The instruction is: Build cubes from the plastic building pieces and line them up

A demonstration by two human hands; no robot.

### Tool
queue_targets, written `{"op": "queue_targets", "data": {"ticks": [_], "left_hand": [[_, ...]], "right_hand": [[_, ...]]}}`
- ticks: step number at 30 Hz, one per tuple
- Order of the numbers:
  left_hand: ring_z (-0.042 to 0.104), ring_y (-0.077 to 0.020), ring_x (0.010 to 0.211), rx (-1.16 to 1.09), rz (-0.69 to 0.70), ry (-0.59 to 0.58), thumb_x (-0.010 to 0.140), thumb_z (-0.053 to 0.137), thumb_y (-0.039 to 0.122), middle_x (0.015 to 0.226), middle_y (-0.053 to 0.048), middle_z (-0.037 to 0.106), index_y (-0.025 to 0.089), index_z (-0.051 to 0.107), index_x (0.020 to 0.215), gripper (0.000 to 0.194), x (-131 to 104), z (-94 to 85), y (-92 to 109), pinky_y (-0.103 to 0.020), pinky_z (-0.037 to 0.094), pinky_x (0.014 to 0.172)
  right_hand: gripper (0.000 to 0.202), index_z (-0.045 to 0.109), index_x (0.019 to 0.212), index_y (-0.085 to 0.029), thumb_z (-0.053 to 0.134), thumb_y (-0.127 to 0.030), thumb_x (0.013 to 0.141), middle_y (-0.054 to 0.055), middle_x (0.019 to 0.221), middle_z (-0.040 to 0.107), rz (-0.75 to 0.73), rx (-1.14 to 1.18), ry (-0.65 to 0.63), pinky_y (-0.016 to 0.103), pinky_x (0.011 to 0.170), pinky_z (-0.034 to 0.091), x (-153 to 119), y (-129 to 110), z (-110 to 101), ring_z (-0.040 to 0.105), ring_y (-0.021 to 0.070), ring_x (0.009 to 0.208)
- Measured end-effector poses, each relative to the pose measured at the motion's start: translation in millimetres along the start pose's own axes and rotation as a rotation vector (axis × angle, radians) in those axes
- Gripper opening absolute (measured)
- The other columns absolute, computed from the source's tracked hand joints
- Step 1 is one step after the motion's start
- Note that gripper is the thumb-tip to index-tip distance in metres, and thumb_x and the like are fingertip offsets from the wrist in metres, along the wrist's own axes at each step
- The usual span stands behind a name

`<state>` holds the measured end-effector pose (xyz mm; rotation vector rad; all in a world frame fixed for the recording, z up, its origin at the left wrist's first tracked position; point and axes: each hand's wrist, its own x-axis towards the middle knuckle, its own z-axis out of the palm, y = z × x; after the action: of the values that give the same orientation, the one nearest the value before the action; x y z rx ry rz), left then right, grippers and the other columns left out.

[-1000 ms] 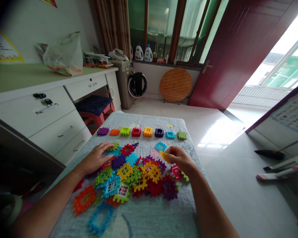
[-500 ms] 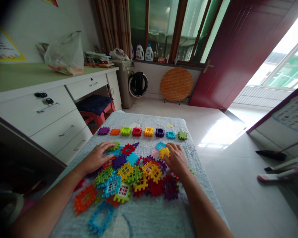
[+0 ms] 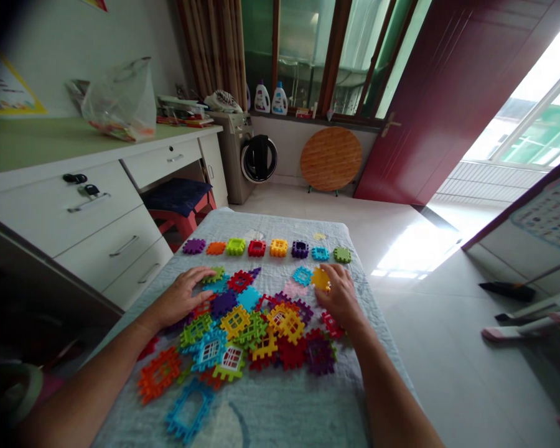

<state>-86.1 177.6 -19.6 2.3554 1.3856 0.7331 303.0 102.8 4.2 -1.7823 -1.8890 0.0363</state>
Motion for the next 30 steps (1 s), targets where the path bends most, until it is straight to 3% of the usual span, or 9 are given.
{"op": "queue_targets", "data": {"ticks": [3,8,15,24,30], "left_hand": [[0.052,-0.0267,0.116,-0.004,-0.004,-0.005,0.077,0.056,0.039,0.123,-0.009,0.058,0.021,0.059,0.112,0.040,0,-0.2,0,-0.045,0.038,0.103],[0.051,-0.0265,0.116,-0.012,-0.011,-0.007,0.077,0.056,0.038,0.123,-0.009,0.058,0.021,0.060,0.112,0.039,0,-0.3,1,-0.045,0.038,0.104],[0.052,-0.0263,0.116,-0.011,-0.008,0.001,0.077,0.056,0.039,0.122,-0.008,0.058,0.022,0.060,0.111,0.038,0,0.6,0,-0.045,0.038,0.103],[0.051,-0.0272,0.117,-0.005,-0.019,-0.021,0.077,0.055,0.039,0.124,-0.010,0.057,0.020,0.060,0.113,0.040,0,-0.5,2,-0.045,0.037,0.104],[0.050,-0.0267,0.117,-0.006,-0.027,-0.027,0.077,0.056,0.037,0.124,-0.009,0.057,0.020,0.060,0.112,0.038,0,-2.5,4,-0.045,0.037,0.104]], "right_hand": [[0.048,0.057,0.118,-0.016,0.058,-0.036,0.074,0.012,0.110,0.055,0.160,0.053,0.124,0.041,0.092,0.042,3,23,-8,0.054,0.0264,0.102],[0.047,0.062,0.110,-0.017,0.060,-0.045,0.072,0.009,0.102,0.060,0.273,0.106,-0.016,0.038,0.085,0.046,2,50,-5,0.058,0.0235,0.091],[0.042,0.065,0.104,-0.020,0.060,-0.048,0.072,0.008,0.096,0.061,0.216,-0.067,-0.089,0.035,0.082,0.044,-1,44,7,0.057,0.0225,0.087],[0.049,0.062,0.109,-0.016,0.058,-0.049,0.074,0.011,0.099,0.060,0.248,-0.112,-0.134,0.036,0.082,0.043,0,40,6,0.056,0.0238,0.089],[0.041,0.063,0.104,-0.018,0.059,-0.043,0.072,0.010,0.098,0.060,0.257,-0.144,-0.124,0.035,0.081,0.042,0,36,9,0.055,0.0248,0.092]]}}
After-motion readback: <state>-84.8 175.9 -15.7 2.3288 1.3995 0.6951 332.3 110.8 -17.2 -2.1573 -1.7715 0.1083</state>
